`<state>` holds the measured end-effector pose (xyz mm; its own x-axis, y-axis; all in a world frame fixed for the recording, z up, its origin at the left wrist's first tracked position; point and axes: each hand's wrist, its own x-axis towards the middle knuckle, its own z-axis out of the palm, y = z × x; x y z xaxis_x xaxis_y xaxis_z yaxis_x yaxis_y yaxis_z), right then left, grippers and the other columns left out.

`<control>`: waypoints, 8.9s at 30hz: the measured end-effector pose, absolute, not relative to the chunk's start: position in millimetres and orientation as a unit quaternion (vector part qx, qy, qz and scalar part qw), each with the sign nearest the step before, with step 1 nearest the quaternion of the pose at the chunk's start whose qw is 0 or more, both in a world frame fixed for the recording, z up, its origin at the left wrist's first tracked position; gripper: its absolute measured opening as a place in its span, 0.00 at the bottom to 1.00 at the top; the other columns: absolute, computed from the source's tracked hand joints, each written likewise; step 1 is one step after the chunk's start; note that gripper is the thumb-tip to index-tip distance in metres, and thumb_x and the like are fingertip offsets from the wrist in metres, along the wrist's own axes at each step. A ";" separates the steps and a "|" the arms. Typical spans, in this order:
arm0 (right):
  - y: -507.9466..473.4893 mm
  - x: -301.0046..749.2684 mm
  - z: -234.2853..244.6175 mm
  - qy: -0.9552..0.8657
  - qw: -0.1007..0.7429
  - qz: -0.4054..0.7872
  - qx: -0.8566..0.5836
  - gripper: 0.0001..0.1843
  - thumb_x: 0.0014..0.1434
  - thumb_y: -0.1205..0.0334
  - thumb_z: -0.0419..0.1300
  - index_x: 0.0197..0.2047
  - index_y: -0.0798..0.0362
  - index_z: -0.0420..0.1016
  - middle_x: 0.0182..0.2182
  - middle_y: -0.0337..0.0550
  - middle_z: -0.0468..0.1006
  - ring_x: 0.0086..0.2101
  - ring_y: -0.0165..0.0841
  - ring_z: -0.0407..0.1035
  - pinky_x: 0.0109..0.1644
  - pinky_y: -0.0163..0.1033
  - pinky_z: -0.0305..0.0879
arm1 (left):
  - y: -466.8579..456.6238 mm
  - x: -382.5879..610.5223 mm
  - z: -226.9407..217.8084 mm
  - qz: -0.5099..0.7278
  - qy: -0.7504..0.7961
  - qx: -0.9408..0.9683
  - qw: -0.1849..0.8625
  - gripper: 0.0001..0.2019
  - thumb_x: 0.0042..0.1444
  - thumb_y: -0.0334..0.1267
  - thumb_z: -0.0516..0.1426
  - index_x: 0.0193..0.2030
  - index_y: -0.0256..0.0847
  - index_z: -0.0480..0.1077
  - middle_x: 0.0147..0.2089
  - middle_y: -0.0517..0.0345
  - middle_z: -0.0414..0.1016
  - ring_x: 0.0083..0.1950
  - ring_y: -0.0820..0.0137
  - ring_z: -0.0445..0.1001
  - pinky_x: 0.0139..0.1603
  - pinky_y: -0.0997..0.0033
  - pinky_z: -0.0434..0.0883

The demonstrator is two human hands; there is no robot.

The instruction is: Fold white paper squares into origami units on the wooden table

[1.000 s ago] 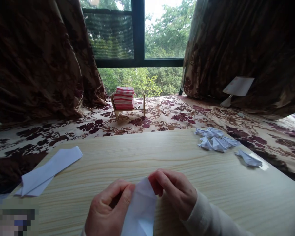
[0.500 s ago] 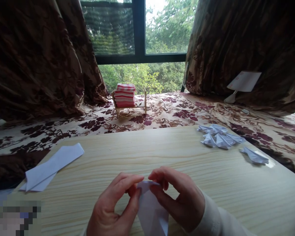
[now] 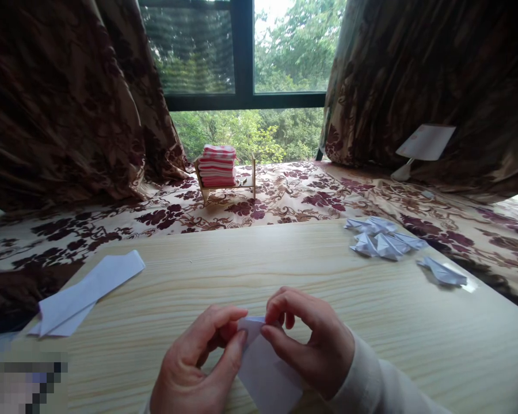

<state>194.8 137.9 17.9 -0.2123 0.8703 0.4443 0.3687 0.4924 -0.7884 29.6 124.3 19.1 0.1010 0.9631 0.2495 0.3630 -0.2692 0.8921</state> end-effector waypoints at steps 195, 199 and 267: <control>133.3 211.8 2.8 -0.850 0.241 0.157 -0.442 0.13 0.56 0.63 0.49 0.28 0.52 0.74 0.22 0.41 0.70 0.22 0.27 0.63 0.25 0.31 0.53 | 102.9 22.8 -10.6 0.310 0.466 0.829 -0.017 0.20 0.40 0.44 0.57 0.43 0.40 0.70 0.53 0.48 0.66 0.53 0.54 0.62 0.53 0.50 0.59; 133.5 211.6 1.1 -0.838 0.260 0.170 -0.449 0.13 0.56 0.63 0.49 0.28 0.53 0.74 0.22 0.41 0.70 0.20 0.26 0.61 0.23 0.31 0.52 | 103.1 24.1 -13.6 0.346 0.458 0.819 0.019 0.16 0.43 0.40 0.57 0.41 0.41 0.71 0.52 0.50 0.66 0.54 0.56 0.62 0.53 0.52 0.60; 124.6 210.0 2.3 -0.886 0.241 -0.017 -0.395 0.08 0.50 0.62 0.51 0.22 0.53 0.66 0.23 0.41 0.65 0.25 0.30 0.54 0.26 0.36 0.45 | 104.4 26.1 -20.4 0.330 0.341 0.877 -0.076 0.19 0.51 0.49 0.50 0.41 0.39 0.72 0.46 0.55 0.74 0.49 0.63 0.68 0.61 0.53 0.48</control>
